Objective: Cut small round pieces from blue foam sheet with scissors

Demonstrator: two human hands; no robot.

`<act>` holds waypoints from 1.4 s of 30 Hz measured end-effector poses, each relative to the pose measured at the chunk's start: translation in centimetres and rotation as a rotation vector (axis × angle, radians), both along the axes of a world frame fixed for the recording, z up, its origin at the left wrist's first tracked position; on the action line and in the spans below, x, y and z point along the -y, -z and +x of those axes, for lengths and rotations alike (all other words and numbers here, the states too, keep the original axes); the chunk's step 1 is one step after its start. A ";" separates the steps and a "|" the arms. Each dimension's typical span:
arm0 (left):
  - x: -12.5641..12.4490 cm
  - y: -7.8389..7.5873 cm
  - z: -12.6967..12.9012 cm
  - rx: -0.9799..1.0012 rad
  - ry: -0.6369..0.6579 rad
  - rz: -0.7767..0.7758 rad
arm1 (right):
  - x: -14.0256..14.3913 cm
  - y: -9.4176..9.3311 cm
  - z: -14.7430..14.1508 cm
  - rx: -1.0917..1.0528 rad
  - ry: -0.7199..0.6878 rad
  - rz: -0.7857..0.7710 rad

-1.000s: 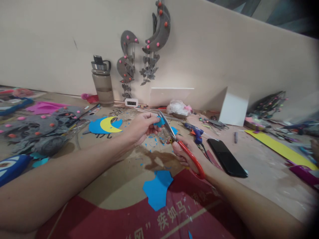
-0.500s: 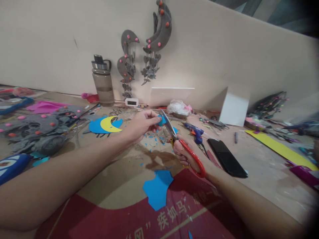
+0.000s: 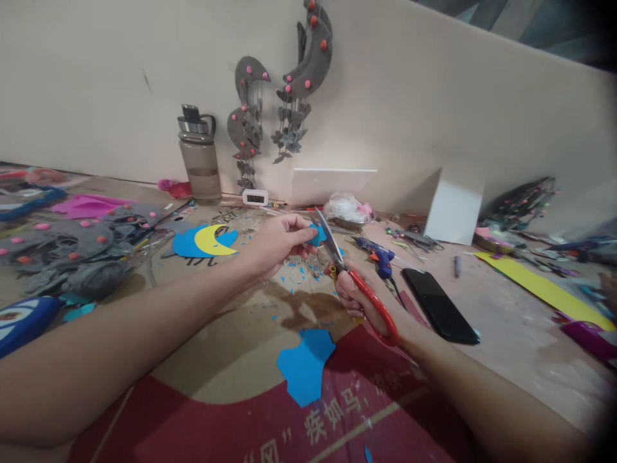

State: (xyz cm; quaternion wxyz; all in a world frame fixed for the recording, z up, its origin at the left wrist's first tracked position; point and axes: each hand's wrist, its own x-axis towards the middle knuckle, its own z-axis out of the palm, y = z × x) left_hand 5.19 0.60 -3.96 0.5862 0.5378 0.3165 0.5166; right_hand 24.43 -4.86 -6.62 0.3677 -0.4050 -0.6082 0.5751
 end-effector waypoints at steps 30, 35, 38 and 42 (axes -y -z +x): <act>0.0 0.6 0.0 0.023 0.107 -0.066 | 0.3 -0.1 -0.3 -0.033 0.050 -0.006; 0.0 0.9 0.2 0.010 0.122 -0.071 | 0.1 0.0 -0.4 -0.047 0.061 -0.017; 0.1 1.0 0.3 0.010 0.120 -0.085 | 0.1 0.1 -0.4 -0.035 0.071 -0.019; 0.2 1.0 0.4 0.022 0.119 -0.108 | 0.1 0.0 -0.4 -0.022 0.082 -0.011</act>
